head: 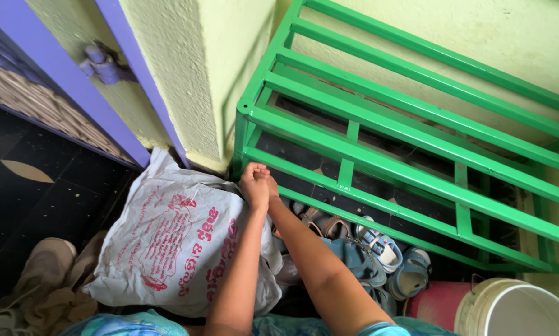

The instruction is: The person cleans a green metal shoe rack by moving shoes aside and wiping the bars with a cloth that is periodically rinsed in a bucket of water.

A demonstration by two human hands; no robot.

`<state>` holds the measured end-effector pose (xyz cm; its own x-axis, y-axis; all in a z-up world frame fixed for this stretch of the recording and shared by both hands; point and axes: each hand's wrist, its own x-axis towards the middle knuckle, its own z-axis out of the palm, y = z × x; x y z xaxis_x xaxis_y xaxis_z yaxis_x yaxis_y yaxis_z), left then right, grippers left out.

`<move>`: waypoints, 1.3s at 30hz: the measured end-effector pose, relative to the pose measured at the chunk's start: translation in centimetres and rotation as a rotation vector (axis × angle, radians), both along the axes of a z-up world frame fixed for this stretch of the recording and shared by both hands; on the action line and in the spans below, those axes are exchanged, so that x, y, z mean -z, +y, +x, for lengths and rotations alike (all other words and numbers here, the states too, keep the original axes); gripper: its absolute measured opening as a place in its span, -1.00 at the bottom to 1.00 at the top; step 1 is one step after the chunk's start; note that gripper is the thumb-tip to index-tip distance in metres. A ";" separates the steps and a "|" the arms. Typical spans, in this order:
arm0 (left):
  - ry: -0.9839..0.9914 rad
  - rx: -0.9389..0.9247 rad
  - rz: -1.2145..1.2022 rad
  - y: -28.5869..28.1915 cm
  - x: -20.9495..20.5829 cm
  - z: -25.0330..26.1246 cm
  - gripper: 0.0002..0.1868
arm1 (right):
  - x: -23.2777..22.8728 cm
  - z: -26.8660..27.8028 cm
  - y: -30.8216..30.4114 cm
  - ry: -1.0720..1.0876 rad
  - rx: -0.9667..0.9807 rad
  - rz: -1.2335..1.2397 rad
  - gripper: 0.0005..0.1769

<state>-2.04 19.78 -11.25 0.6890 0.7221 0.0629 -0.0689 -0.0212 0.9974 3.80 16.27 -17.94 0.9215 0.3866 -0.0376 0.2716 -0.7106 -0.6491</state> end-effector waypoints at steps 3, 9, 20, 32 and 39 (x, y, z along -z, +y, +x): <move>-0.008 0.128 0.171 -0.3 1.3 0.7 -0.73 | 1.1 -0.5 -2.0 -0.041 0.011 -0.069 -0.65; 0.017 0.259 0.225 -4.7 4.2 1.0 -0.70 | 2.3 -0.9 -10.1 0.012 0.012 -0.416 -0.67; 0.558 0.521 1.058 -8.9 9.7 -2.6 -0.36 | -3.0 -1.0 -32.5 0.240 0.136 -0.770 -0.44; 0.837 0.499 1.358 -11.7 9.1 -1.4 -0.35 | -3.7 2.0 -27.4 -0.316 0.273 -0.394 -0.68; 0.707 0.793 0.830 -8.3 7.7 -0.9 -0.18 | -0.2 5.1 -17.1 -0.286 0.270 -0.490 -0.77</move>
<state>-2.95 11.43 -18.98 0.9660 0.0392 -0.2555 0.1753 -0.8258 0.5361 8.87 -0.84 -17.72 0.9839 0.1396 0.1112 0.1563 -0.9749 -0.1588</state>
